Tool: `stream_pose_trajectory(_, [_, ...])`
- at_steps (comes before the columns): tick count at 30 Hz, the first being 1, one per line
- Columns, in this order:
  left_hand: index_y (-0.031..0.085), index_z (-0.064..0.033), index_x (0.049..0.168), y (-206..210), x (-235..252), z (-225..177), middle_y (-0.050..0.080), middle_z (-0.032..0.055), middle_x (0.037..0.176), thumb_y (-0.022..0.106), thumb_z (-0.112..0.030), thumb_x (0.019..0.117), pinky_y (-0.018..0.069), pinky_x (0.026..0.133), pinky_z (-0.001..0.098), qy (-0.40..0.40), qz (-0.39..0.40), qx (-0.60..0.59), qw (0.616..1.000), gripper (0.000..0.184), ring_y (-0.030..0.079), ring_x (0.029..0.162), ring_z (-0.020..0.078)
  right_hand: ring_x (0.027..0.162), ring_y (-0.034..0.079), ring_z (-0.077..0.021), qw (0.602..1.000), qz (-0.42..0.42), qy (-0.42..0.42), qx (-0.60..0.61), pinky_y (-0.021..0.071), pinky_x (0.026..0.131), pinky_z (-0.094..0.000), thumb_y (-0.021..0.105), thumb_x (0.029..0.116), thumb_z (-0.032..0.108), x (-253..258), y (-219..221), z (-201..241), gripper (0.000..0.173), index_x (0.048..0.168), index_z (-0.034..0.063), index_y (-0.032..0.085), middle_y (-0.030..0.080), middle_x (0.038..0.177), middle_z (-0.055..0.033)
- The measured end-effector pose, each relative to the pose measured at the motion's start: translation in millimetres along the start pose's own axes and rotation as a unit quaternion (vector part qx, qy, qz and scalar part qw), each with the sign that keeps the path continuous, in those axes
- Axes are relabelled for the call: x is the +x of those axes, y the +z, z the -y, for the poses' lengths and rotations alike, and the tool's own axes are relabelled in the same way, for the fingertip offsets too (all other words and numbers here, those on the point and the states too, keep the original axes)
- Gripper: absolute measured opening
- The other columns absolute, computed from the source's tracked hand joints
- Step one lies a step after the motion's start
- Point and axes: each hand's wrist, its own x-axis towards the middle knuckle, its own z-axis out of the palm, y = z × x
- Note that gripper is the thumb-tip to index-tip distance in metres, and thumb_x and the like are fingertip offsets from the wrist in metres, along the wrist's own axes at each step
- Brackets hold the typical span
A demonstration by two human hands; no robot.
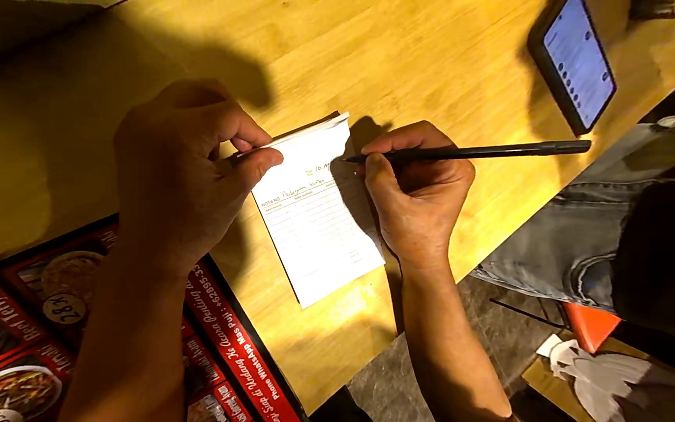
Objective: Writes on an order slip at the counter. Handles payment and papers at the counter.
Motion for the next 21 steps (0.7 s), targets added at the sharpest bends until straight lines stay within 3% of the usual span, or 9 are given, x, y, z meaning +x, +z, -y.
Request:
stream_pose_trajectory(7, [0.075,-0.0141,0.096,-0.9,0.0,-0.2,0.067,0.0004,0.096,0.069,-0.036,0.095,0.0428,0.073,0.0234,-0.003,0.004,0.005,1.0,0.023,0.056,0.083,0.0041,0.06,0.056,-0.0004,1.0,-0.011,0.008,-0.005,0.0491,0.052,-0.0134,0.063,0.0911,-0.005,0.0,0.6,0.9,0.014,0.103,0.0016,0.065,0.063,0.079,0.0015])
stream_pose_trajectory(12, [0.075,-0.0136,0.095,-0.6,0.5,-1.1,0.067,0.0021,0.097,0.07,-0.033,0.0943,0.0442,0.078,0.0258,0.0,-0.002,0.005,1.0,0.02,0.059,0.09,0.007,0.061,0.057,-0.0004,1.0,-0.012,0.007,-0.01,0.0498,0.053,-0.0133,0.063,0.0911,-0.006,0.8,1.5,0.8,0.014,0.103,0.0018,0.065,0.064,0.08,0.0016])
stream_pose_trajectory(21, [0.074,-0.0135,0.096,-0.6,0.1,-1.0,0.066,0.0005,0.095,0.069,-0.035,0.0951,0.0417,0.071,0.0226,-0.006,0.006,0.008,1.0,0.022,0.055,0.081,0.0041,0.059,0.055,-0.0002,1.0,-0.006,0.008,-0.012,0.0479,0.051,-0.013,0.063,0.0905,-0.005,0.5,0.7,0.3,0.014,0.102,0.0023,0.065,0.063,0.079,0.0015])
